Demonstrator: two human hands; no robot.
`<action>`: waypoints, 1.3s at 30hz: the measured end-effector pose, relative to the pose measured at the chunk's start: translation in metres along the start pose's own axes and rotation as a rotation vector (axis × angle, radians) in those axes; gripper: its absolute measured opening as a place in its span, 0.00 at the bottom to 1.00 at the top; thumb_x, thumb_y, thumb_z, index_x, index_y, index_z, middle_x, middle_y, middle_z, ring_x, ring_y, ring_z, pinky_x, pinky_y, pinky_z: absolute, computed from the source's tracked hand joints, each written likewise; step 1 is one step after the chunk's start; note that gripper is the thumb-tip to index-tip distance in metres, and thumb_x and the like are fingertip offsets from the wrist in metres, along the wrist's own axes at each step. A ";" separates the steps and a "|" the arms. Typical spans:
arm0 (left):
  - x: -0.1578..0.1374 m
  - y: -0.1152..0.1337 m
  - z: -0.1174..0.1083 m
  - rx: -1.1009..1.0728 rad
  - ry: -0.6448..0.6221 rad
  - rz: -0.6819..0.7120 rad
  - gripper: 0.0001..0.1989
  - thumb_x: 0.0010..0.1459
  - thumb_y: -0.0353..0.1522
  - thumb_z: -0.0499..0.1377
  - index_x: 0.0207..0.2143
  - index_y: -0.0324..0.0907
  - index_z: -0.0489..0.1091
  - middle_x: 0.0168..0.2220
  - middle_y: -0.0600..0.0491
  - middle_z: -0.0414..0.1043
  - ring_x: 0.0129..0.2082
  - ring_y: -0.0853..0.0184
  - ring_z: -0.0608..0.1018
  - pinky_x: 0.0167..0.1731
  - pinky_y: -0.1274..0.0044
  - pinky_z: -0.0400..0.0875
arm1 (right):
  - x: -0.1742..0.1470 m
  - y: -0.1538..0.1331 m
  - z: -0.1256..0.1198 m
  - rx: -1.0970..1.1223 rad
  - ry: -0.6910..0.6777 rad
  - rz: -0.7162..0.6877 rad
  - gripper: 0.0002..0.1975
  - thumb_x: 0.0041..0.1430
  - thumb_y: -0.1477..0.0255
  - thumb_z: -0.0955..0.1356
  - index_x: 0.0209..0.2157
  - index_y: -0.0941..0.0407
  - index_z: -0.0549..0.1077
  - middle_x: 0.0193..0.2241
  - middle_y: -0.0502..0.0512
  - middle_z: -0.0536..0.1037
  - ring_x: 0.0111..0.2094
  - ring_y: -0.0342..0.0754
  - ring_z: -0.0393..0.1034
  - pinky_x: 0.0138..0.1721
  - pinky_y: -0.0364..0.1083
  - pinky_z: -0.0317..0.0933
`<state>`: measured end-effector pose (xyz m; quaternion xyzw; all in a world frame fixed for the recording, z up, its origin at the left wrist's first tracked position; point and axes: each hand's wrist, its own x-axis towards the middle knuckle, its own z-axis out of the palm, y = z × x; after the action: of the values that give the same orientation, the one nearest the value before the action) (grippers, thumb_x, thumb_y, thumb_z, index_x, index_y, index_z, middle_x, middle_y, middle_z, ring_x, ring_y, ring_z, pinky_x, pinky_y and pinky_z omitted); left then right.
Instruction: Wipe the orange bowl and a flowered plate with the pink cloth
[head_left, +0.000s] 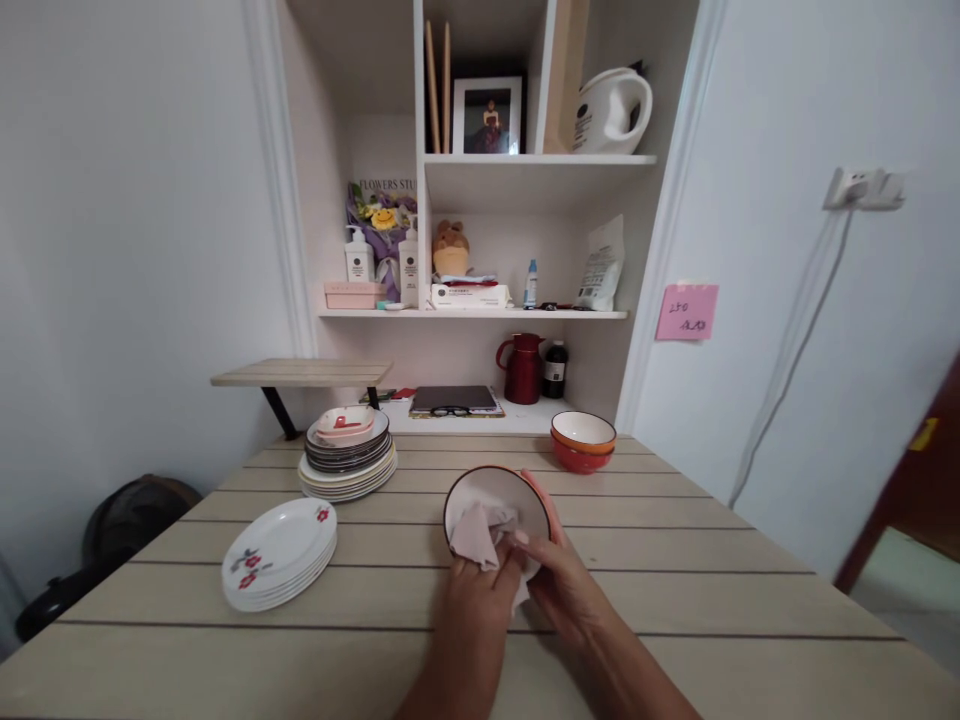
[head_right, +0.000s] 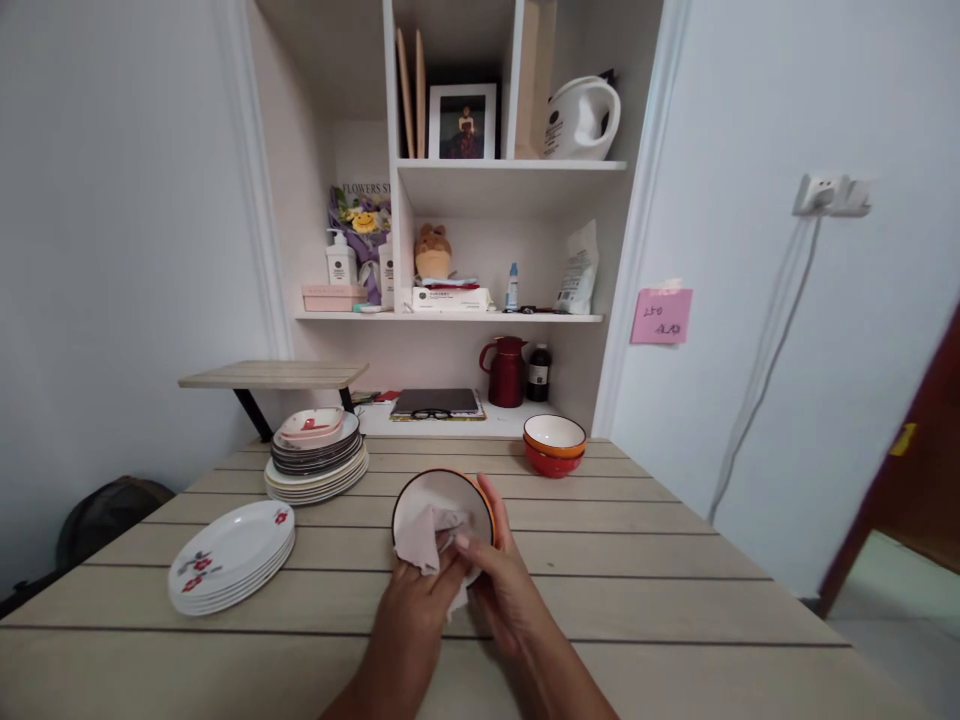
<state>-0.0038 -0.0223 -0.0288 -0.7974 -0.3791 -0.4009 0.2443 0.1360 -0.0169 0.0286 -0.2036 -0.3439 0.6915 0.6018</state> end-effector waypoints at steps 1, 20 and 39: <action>0.003 0.004 0.001 -0.011 -0.006 -0.044 0.25 0.68 0.24 0.52 0.65 0.44 0.68 0.57 0.47 0.79 0.55 0.55 0.81 0.52 0.64 0.78 | 0.001 0.001 0.001 -0.003 0.004 -0.011 0.54 0.43 0.72 0.82 0.70 0.47 0.60 0.50 0.60 0.83 0.49 0.61 0.79 0.55 0.57 0.68; 0.003 -0.023 -0.012 0.178 -0.177 0.048 0.06 0.68 0.32 0.60 0.45 0.49 0.77 0.60 0.52 0.76 0.60 0.60 0.74 0.55 0.64 0.70 | 0.007 0.005 -0.002 -0.059 0.208 -0.050 0.42 0.44 0.72 0.76 0.63 0.51 0.67 0.38 0.54 0.85 0.33 0.54 0.77 0.32 0.46 0.69; 0.001 -0.023 -0.046 -0.460 -0.285 -0.105 0.27 0.69 0.48 0.55 0.64 0.44 0.63 0.70 0.37 0.61 0.71 0.51 0.63 0.68 0.51 0.56 | 0.001 0.004 0.007 -0.086 0.207 0.016 0.28 0.42 0.70 0.76 0.49 0.51 0.75 0.37 0.52 0.85 0.37 0.55 0.77 0.36 0.47 0.69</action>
<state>-0.0432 -0.0405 -0.0003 -0.8595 -0.3494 -0.3725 -0.0200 0.1280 -0.0173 0.0310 -0.3025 -0.3076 0.6561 0.6192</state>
